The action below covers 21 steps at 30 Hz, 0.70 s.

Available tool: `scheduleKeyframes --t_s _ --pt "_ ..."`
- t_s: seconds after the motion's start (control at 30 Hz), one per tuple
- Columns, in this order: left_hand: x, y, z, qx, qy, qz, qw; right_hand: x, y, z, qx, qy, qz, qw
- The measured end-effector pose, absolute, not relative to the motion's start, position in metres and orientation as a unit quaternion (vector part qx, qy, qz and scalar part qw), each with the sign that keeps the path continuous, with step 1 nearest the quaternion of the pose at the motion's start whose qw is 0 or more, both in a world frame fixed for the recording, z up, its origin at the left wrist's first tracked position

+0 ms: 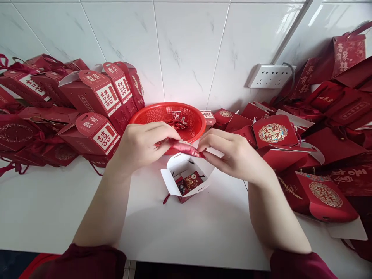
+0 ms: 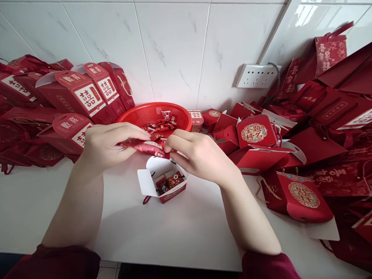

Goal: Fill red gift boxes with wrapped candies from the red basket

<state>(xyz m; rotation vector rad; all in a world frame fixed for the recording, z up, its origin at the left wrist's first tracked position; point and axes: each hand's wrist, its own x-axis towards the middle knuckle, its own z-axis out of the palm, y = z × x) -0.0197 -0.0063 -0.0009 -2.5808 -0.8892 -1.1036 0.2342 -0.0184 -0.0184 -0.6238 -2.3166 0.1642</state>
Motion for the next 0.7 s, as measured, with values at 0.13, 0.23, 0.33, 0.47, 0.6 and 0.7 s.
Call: scheduleKeyframes --t_s 0.13,0.23,0.33,0.47,0.6,0.7 --pt "-0.017 -0.008 0.005 -0.881 -0.392 -0.266 -0.005 0.241 -0.030 -0.012 -0.251 -0.893 0.076 0.365" --pt "-0.012 -0.004 0.004 -0.880 -0.455 -0.121 -0.069 0.245 -0.034 -0.008 -0.272 -0.899 0.096 0.329" --pt "-0.009 0.002 -0.002 -0.871 -0.477 -0.015 -0.118 0.242 -0.031 -0.010 -0.299 -0.910 0.117 0.261" --pt "-0.008 0.007 -0.009 -0.872 -0.476 0.016 -0.114 0.225 -0.020 -0.025 -0.327 -0.921 0.142 0.159" --pt "-0.007 0.008 -0.010 -0.875 -0.471 -0.002 -0.114 0.215 -0.013 -0.036 -0.385 -0.911 0.110 0.099" --pt "-0.005 0.009 -0.011 -0.879 -0.464 -0.033 -0.109 0.221 -0.014 -0.033 -0.379 -0.907 0.131 0.128"
